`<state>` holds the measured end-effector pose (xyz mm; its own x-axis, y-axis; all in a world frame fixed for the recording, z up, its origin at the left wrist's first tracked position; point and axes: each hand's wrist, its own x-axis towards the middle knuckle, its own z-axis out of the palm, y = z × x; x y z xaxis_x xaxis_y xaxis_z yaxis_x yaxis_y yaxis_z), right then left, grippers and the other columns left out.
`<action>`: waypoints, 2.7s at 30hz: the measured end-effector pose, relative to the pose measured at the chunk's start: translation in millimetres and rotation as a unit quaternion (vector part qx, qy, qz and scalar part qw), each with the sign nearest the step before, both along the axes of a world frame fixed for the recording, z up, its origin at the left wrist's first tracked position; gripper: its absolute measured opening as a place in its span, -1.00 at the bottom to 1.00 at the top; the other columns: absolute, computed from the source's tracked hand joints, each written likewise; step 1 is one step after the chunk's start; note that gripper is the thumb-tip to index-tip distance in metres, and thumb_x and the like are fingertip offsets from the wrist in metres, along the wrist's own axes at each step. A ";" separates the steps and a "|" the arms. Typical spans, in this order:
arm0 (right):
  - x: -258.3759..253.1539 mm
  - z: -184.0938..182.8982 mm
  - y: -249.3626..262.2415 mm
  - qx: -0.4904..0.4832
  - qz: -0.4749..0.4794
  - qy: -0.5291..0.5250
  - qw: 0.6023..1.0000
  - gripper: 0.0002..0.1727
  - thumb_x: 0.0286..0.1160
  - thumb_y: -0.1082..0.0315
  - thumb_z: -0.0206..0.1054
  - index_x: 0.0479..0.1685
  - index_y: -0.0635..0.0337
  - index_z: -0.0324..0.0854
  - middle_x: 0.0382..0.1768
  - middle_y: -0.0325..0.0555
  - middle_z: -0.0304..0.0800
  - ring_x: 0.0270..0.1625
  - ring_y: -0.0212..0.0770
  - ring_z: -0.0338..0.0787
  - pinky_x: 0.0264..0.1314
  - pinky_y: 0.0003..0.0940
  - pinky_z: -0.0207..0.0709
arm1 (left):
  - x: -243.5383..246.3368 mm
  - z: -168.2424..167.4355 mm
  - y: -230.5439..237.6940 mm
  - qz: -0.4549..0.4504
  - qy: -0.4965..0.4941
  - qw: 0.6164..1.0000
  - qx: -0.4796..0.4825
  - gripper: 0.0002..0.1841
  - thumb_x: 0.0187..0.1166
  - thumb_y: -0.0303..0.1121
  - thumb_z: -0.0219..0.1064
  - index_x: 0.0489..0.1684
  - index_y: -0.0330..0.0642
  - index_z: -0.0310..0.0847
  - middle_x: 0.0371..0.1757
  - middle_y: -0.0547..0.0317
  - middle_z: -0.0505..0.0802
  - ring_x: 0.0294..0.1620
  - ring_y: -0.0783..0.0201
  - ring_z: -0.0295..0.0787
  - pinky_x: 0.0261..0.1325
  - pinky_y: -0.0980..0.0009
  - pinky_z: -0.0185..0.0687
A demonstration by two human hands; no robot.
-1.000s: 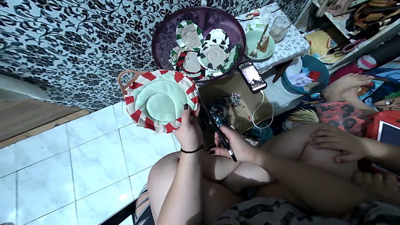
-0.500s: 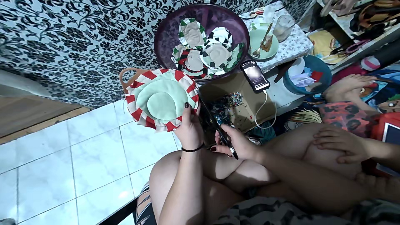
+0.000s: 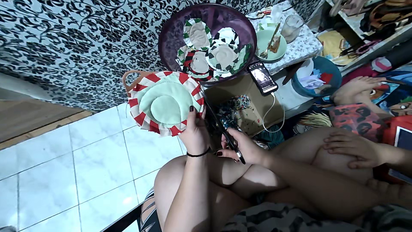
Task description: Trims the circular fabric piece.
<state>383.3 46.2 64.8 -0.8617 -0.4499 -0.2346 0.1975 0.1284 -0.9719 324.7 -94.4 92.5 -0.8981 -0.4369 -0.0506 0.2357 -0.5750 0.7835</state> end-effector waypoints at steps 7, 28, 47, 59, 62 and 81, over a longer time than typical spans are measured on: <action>-0.5 0.9 0.4 0.006 0.003 -0.003 1.000 -0.48 0.42 0.11 0.57 0.10 0.31 0.47 -0.27 -0.24 0.60 -0.48 -0.57 0.58 -0.41 -0.68 0.54 | -0.2 -0.7 -0.6 0.000 0.002 1.000 0.001 -0.70 0.64 -0.66 0.14 0.26 -0.24 0.39 0.12 -0.02 0.77 0.11 0.07 0.83 0.25 0.05 0.80; 2.3 2.5 3.0 0.000 -0.001 -0.004 1.000 -0.51 0.43 0.14 0.57 0.07 0.30 0.49 -0.29 -0.26 0.60 -0.49 -0.58 0.58 -0.43 -0.70 0.54 | 0.7 0.6 2.7 0.001 -0.002 1.000 -0.007 -0.76 0.65 -0.67 0.10 0.18 -0.24 0.38 0.02 0.01 0.77 0.02 0.11 0.83 0.21 0.09 0.81; 6.8 2.7 5.7 -0.007 -0.009 -0.013 1.000 -0.52 0.43 0.12 0.57 0.05 0.28 0.48 -0.32 -0.29 0.59 -0.50 -0.60 0.57 -0.43 -0.71 0.53 | 1.3 -1.3 5.2 -0.006 -0.001 1.000 -0.010 -0.73 0.63 -0.68 0.14 0.21 -0.25 0.39 0.05 -0.03 0.78 0.04 0.05 0.84 0.23 0.02 0.80; 8.0 6.7 7.5 -0.008 -0.005 -0.024 1.000 -0.50 0.44 0.13 0.56 0.09 0.30 0.47 -0.30 -0.26 0.60 -0.51 -0.57 0.57 -0.44 -0.68 0.53 | 1.8 -1.9 7.1 -0.007 -0.005 1.000 -0.012 -0.74 0.66 -0.67 0.09 0.22 -0.27 0.36 0.05 -0.03 0.78 0.05 0.06 0.85 0.21 0.05 0.82; 8.9 6.5 7.6 -0.011 -0.008 -0.023 1.000 -0.51 0.44 0.14 0.56 0.09 0.30 0.48 -0.31 -0.26 0.59 -0.50 -0.58 0.57 -0.43 -0.69 0.53 | 2.1 -2.4 7.2 -0.010 -0.002 1.000 -0.011 -0.74 0.66 -0.67 0.09 0.23 -0.26 0.37 0.06 -0.04 0.78 0.06 0.05 0.85 0.23 0.05 0.81; 7.6 6.4 7.1 0.004 -0.007 -0.023 1.000 -0.50 0.43 0.12 0.57 0.09 0.29 0.48 -0.30 -0.27 0.60 -0.50 -0.59 0.58 -0.42 -0.70 0.53 | 1.4 -2.4 6.8 -0.007 -0.004 1.000 0.000 -0.73 0.64 -0.68 0.11 0.22 -0.26 0.37 0.06 -0.03 0.77 0.06 0.05 0.83 0.22 0.03 0.80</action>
